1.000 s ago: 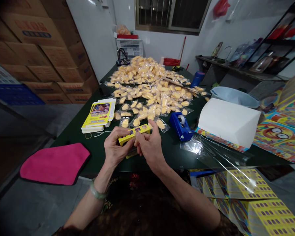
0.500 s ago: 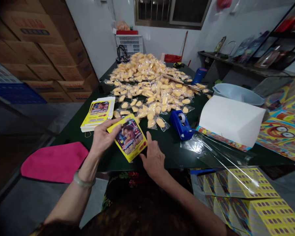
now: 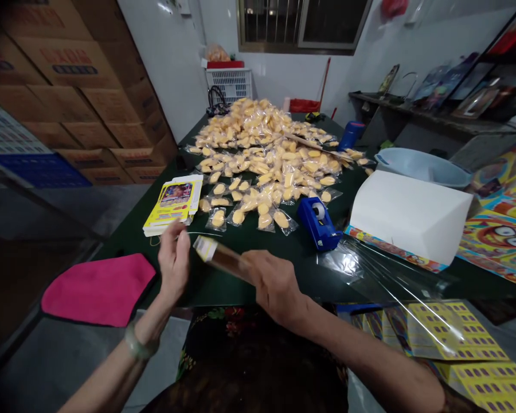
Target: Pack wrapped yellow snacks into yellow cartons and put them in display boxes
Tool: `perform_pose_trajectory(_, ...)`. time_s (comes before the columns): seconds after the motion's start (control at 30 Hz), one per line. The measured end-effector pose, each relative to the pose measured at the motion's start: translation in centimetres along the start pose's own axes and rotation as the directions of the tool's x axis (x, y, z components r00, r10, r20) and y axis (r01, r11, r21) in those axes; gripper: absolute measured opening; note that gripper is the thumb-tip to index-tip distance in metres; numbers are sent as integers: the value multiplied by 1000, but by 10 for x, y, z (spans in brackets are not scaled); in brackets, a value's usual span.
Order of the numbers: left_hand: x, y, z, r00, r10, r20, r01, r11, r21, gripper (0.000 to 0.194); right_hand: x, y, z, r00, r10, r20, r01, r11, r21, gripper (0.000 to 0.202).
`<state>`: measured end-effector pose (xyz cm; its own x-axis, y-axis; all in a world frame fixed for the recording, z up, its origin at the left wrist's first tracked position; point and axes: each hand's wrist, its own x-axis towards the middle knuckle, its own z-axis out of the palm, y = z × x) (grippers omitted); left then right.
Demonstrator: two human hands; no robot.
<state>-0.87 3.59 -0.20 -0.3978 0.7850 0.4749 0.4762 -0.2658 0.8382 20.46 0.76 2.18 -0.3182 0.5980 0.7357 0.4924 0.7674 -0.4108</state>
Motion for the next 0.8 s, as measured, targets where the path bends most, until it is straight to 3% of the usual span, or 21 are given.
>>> perform_pose_trajectory(0.03, -8, 7, -3, 978, 210, -4, -209, 973, 100, 63, 7, 0, 0, 982, 185, 18, -186, 979, 79, 28)
perform_pose_trajectory(0.07, -15, 13, -4, 918, 379, 116, -394, 902, 174, 77, 14, 1, 1, 935, 350, 64, -356, 920, 166, 33)
perform_pose_trajectory(0.13, -26, 20, -6, 795, 469, 385, -580, 773, 256, 96, 25, 7, 3, 816, 539, 210, -578, 745, 333, 41)
perform_pose_trajectory(0.17, -29, 20, -6, 764, 445, 467, -607, 742, 284, 99, 28, 12, 4, 778, 557, 289, -627, 670, 396, 43)
perform_pose_trajectory(0.2, -31, 17, -5, 766, 409, 496, -599, 735, 318, 99, 29, 19, 6, 767, 538, 350, -642, 630, 437, 46)
perform_pose_trajectory(0.27, -29, 9, -6, 818, 360, 449, -535, 763, 363, 97, 25, 41, 10, 796, 478, 371, -602, 696, 393, 48)
perform_pose_trajectory(0.33, -26, 0, -8, 866, 339, 367, -466, 815, 345, 97, 17, 70, 17, 834, 477, 277, -521, 846, 115, 57)
perform_pose_trajectory(0.37, -25, -3, -9, 883, 331, 333, -437, 839, 324, 97, 13, 86, 23, 845, 494, 203, -483, 869, -104, 66)
perform_pose_trajectory(0.43, -24, -5, -10, 905, 311, 288, -394, 869, 298, 98, 10, 117, 37, 839, 527, 136, -420, 785, -456, 68)
perform_pose_trajectory(0.5, -25, -5, -8, 915, 292, 276, -373, 875, 309, 100, 14, 142, 51, 843, 516, 150, -340, 729, -594, 61)
perform_pose_trajectory(0.63, -24, -3, -3, 925, 251, 285, -344, 869, 354, 102, 31, 166, 61, 878, 419, 233, -242, 808, -538, 40)
perform_pose_trajectory(0.8, -16, 1, -3, 931, 166, 325, -312, 824, 473, 99, 45, 172, 36, 913, 366, 181, -278, 882, -381, 29)
